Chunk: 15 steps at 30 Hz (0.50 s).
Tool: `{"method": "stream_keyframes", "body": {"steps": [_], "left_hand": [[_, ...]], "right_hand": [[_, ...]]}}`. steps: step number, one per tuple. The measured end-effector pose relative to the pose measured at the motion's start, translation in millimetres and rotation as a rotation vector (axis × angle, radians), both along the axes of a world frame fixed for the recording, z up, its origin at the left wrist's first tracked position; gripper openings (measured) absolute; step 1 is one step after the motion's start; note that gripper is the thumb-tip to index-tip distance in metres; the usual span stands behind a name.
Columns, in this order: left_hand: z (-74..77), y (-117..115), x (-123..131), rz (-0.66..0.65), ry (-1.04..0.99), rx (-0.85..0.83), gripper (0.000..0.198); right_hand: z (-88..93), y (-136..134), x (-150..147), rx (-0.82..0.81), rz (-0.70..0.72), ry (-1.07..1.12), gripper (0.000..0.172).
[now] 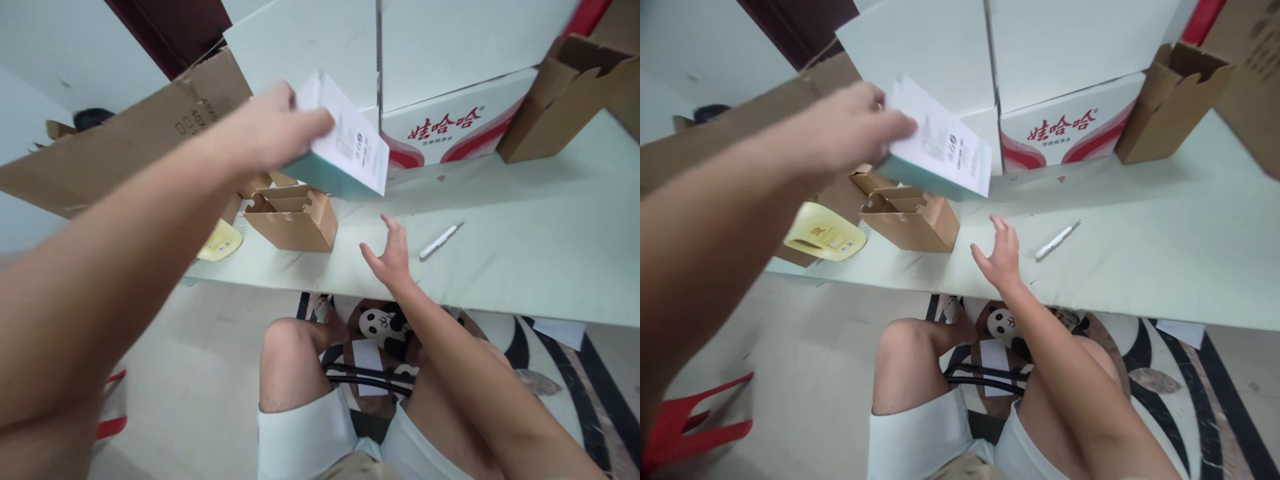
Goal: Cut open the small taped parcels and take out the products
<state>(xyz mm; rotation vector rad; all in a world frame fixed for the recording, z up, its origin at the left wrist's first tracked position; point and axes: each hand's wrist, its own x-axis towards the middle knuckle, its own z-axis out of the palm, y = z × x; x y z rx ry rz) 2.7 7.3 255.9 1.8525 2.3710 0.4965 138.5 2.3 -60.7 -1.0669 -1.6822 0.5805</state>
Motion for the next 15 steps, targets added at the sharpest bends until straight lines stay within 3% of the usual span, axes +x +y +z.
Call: {"method": "stream_keyframes", "body": {"steps": [2,4,8,11,15], "left_hand": [[-26.3,3.7,17.7,-0.085,-0.047,-0.106,0.065],[-56.5,17.0,33.5,-0.114,-0.212,-0.200,0.048],[-103.3,58.7,55.7,-0.166,-0.560,-0.420,0.029],[-113.5,80.5,61.0,-0.116,-0.648,-0.543,0.027],[-113.2,88.8,49.3,-0.140,-0.809,-0.466,0.041]], "right_hand": [[4.1,0.0,19.8,0.035,-0.035,0.085,0.090],[5.1,1.8,36.4,0.012,-0.063,0.143,0.103],[5.0,12.8,59.6,0.053,-0.299,0.130,0.108],[8.8,25.9,70.7,0.073,-0.377,0.037,0.099],[17.9,45.1,74.5,-0.224,-0.355,0.149,0.092]]}}
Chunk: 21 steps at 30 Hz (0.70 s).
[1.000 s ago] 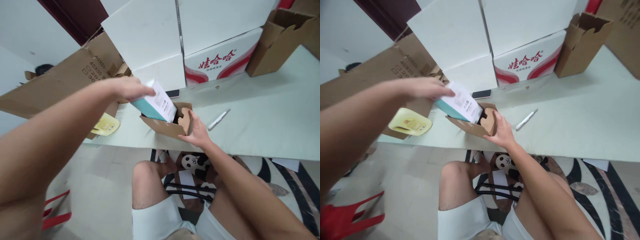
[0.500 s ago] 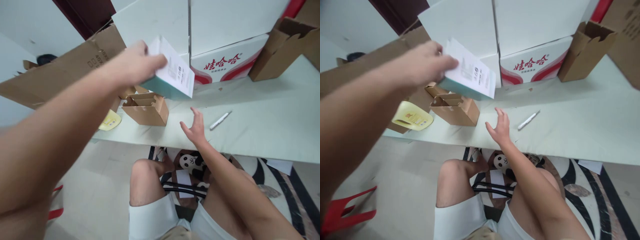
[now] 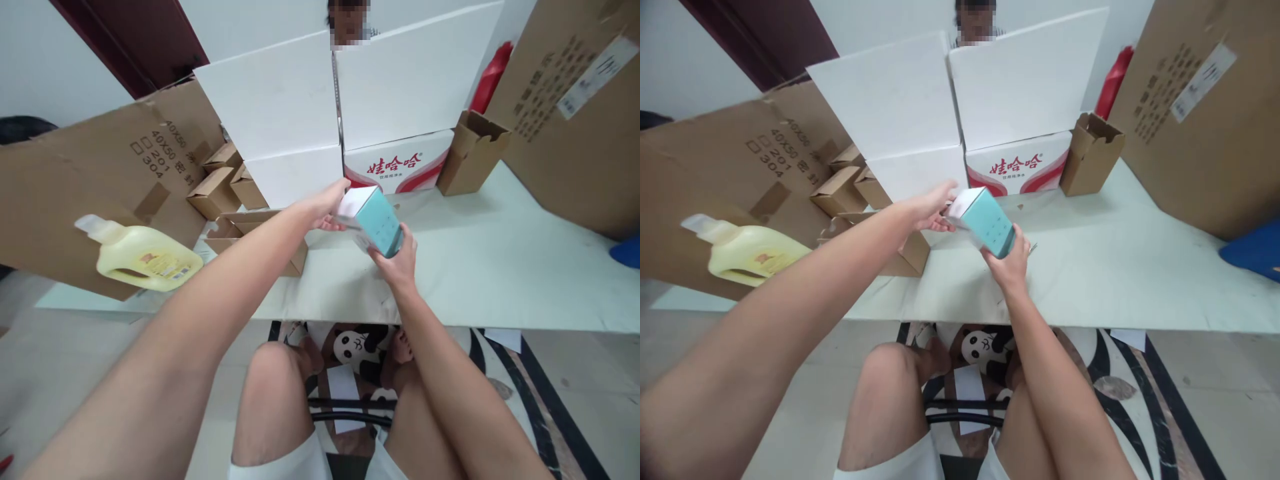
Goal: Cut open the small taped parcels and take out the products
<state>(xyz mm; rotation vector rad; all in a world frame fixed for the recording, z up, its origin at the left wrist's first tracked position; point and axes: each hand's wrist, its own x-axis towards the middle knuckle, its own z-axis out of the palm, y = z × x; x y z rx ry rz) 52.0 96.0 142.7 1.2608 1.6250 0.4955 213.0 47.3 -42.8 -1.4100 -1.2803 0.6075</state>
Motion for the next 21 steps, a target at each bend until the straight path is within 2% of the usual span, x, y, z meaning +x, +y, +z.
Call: {"method": "stream_keyframes", "body": {"steps": [3,6,10,11,13,15,17,19,21], "left_hand": [[-13.5,-2.2,-15.3,-0.063,-0.143,0.114,0.047],[-46.1,-9.8,-23.8,-0.127,-0.249,0.115,0.052],[-94.1,-23.3,-19.3,-0.182,-0.346,0.088,0.077],[-102.7,-25.3,-16.5,-0.168,-0.364,0.106,0.079],[-113.8,-25.0,-10.3,-0.110,-0.387,0.149,0.070],[-115.4,-17.7,-4.0,-0.032,-0.368,0.238,0.057],[-106.9,-3.1,1.1,0.056,-0.307,0.386,0.050],[-88.2,16.0,4.5,0.148,-0.229,0.534,0.049],[-62.4,35.0,6.1,0.224,-0.171,0.612,0.048]], "right_hand": [[6.5,10.1,-6.5,-0.173,0.082,0.412,0.095],[7.8,12.2,-14.0,-0.263,0.210,0.763,0.082],[-1.1,6.1,-18.9,-0.276,0.261,0.868,0.065],[-3.4,5.2,-20.3,-0.275,0.250,0.863,0.064],[-4.7,8.5,-25.3,-0.268,0.220,0.829,0.058],[2.0,22.5,-32.8,-0.246,0.218,0.781,0.051],[18.7,47.6,-41.4,-0.210,0.252,0.724,0.045],[43.3,79.2,-50.3,-0.168,0.311,0.664,0.043],[70.4,109.4,-58.8,-0.121,0.353,0.611,0.041]]}}
